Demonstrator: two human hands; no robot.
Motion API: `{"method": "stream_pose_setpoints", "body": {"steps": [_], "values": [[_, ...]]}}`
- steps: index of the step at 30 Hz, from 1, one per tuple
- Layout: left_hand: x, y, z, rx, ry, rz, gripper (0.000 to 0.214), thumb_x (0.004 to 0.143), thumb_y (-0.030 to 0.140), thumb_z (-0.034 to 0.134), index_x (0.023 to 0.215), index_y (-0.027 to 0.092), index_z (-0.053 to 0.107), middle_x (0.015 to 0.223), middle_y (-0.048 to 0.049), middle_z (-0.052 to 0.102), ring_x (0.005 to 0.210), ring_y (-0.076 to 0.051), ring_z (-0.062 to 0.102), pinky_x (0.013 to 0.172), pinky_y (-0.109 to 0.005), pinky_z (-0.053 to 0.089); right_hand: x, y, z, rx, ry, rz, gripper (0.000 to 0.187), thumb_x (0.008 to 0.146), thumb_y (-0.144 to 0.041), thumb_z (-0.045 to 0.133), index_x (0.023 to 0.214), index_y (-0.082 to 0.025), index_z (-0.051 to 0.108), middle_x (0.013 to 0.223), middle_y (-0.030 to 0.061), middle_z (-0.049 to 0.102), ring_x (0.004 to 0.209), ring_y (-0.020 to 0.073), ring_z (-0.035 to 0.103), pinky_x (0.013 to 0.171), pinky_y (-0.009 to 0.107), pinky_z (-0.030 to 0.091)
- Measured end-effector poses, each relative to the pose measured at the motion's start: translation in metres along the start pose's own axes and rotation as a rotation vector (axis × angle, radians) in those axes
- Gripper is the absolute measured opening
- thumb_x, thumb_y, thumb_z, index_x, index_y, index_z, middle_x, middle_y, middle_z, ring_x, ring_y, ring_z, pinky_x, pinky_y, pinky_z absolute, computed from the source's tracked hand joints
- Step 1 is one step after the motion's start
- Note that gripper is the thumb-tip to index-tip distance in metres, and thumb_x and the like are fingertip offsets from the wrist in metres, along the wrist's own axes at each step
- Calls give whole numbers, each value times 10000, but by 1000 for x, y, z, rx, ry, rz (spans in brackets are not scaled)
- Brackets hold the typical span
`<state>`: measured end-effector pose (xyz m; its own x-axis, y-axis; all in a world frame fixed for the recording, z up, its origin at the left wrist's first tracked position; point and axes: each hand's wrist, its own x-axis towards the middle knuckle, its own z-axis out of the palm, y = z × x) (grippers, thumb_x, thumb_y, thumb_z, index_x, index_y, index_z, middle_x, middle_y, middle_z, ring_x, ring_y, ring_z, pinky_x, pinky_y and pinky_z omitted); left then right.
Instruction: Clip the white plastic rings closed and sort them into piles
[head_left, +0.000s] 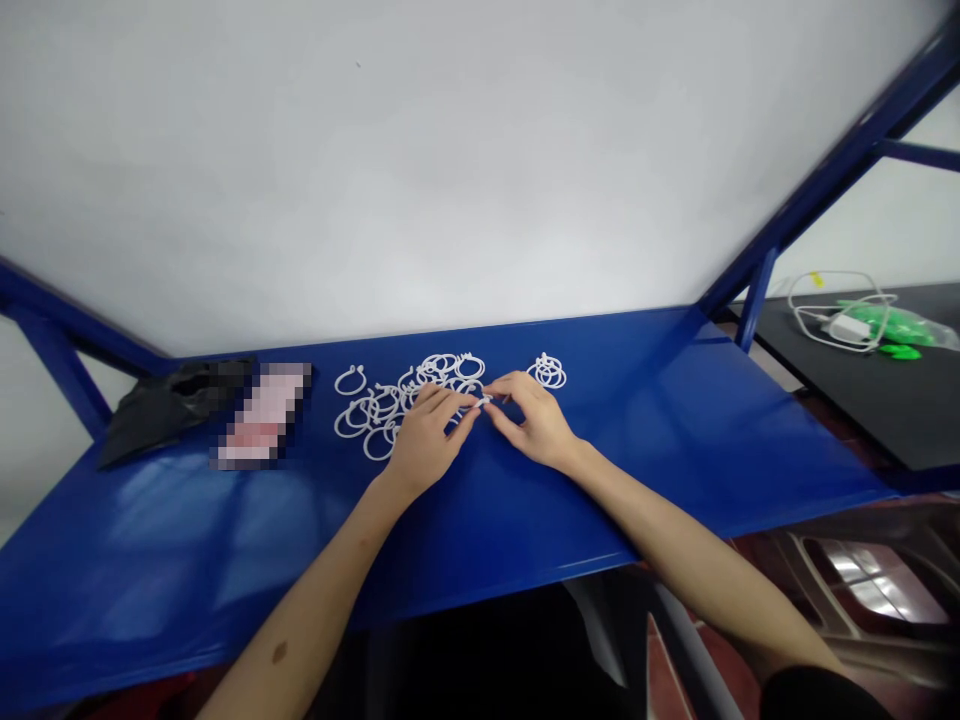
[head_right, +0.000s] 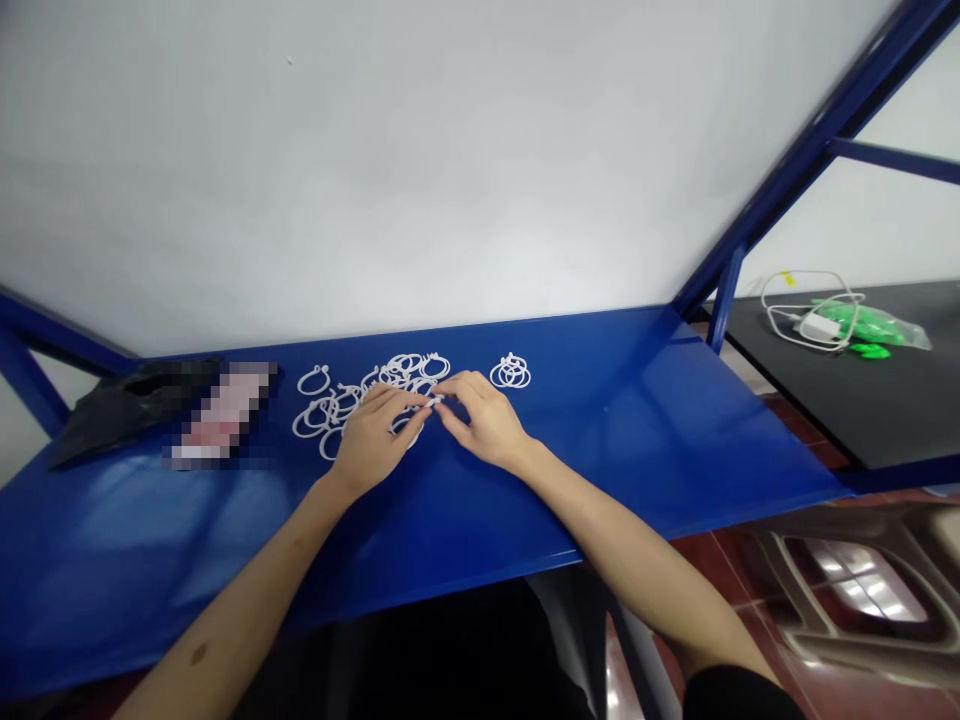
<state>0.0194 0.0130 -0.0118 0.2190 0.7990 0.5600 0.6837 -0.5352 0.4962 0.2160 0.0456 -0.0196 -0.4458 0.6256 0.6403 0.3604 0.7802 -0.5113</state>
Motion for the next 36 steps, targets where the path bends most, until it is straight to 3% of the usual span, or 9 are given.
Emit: {"method": "stream_pose_setpoints", "body": {"steps": [6, 8, 13, 16, 21, 29, 32, 36], "values": [[2, -1, -4, -523, -121, -376, 213, 944, 395, 580, 1014, 211, 662, 894, -33, 746, 815, -175, 703, 783, -325, 564, 0, -2, 0, 25, 23, 45, 358, 953, -286, 598, 1304, -251, 533, 1312, 110, 608, 1213, 236, 586, 946, 430, 554], [3, -2, -5, -649, -141, -443, 239, 939, 419, 585, 1013, 204, 657, 866, -36, 748, 793, -170, 702, 792, -328, 569, 0, -2, 1, 49, 12, 64, 331, 974, -283, 568, 1301, -242, 540, 1277, 105, 643, 1149, 220, 631, 937, 419, 560], [2, -1, -2, -711, -107, -513, 270, 919, 418, 597, 1061, 192, 640, 843, -46, 756, 702, -151, 674, 729, -318, 568, -2, -1, 5, 84, 1, 167, 237, 1006, -305, 524, 1213, -212, 594, 912, 31, 718, 766, 148, 686, 721, 295, 580], [1, 2, 1, -616, -99, -509, 269, 920, 405, 590, 1088, 197, 625, 857, -46, 762, 679, -146, 667, 676, -295, 555, -3, 0, 7, 93, 9, 166, 198, 1004, -287, 536, 1163, -205, 620, 893, 28, 723, 747, 144, 687, 692, 273, 565], [-1, 10, 2, -429, -78, -421, 132, 926, 342, 558, 953, 219, 596, 782, -11, 754, 613, -138, 644, 609, -267, 516, -4, 0, 6, 150, -4, 87, 150, 1016, -243, 511, 1070, -200, 645, 1014, 66, 734, 894, 162, 703, 798, 298, 561], [-8, 11, 6, -226, -75, -319, 89, 928, 232, 533, 845, 232, 566, 673, 29, 717, 606, -153, 671, 695, -290, 521, -12, 0, 2, 57, -143, -38, 229, 1047, -259, 420, 1103, -203, 635, 938, 73, 680, 870, 180, 644, 794, 332, 554], [-7, 6, 9, -179, -82, -285, 87, 943, 231, 524, 888, 235, 591, 713, 22, 722, 666, -166, 686, 725, -300, 530, -11, 2, 4, -9, -158, -52, 243, 1048, -254, 415, 1147, -206, 631, 958, 80, 687, 887, 186, 646, 798, 331, 553], [-1, -4, 15, 75, -58, -140, 172, 969, 308, 533, 1054, 223, 655, 996, -54, 747, 978, -248, 655, 899, -401, 518, -2, 12, -3, -217, -81, 70, 256, 1038, -276, 434, 1156, -225, 656, 1044, 84, 678, 899, 185, 656, 779, 312, 547]]}}
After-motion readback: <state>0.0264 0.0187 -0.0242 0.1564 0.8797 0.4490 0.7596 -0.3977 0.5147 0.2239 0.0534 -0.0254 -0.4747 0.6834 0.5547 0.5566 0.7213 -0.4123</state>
